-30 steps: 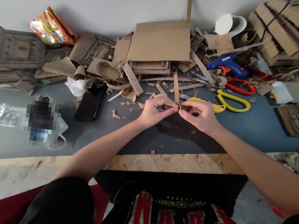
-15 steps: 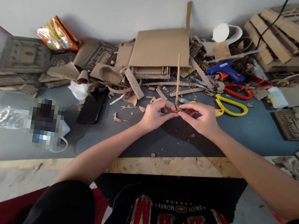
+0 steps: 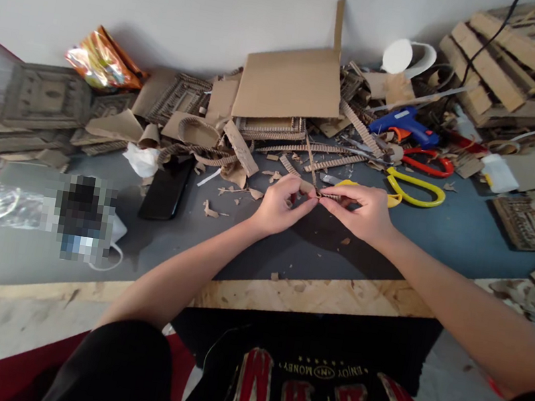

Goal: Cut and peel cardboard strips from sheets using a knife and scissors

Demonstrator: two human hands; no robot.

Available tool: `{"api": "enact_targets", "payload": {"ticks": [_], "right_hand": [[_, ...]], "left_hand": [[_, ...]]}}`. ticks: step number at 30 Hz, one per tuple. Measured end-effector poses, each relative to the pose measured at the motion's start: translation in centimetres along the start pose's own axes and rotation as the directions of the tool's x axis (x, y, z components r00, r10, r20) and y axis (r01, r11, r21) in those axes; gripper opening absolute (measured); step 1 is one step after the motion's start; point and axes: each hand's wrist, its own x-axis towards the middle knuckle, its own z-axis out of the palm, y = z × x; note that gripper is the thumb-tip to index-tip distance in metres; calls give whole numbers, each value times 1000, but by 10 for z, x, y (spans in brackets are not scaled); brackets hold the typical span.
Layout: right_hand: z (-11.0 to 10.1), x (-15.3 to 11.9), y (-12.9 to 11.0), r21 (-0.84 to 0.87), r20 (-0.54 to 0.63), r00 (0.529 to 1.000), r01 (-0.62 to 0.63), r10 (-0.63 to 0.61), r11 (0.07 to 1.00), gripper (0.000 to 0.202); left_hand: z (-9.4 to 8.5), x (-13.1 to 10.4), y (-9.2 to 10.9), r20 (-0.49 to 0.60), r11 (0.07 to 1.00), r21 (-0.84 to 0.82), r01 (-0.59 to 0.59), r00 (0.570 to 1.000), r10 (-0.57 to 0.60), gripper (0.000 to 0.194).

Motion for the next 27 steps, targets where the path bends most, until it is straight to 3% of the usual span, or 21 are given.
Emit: {"api": "enact_targets", "payload": {"ticks": [5,12,17,21,27], "right_hand": [[0,-1,1,-63,-26,993,114,-116,991,16],[0,0,2,-105,-3,990,137,-138,985,17],[3,-2,-5,-146,-110,982,136,-153,980,21],[4,-2,-5,-140,-158,956,226,-247,964,31],[3,2,3,-153,-70,943,311,-324,938,16]], "left_hand": [[0,-1,2,6,999,24,-38,999,38,5],[0,0,3,-4,996,72,-57,998,58,9],[0,-1,4,-43,993,49,-110,993,113,8],[-1,-1,3,-59,997,15,-71,996,72,10],[-4,1,-5,81,990,-138,-24,996,35,22]]}}
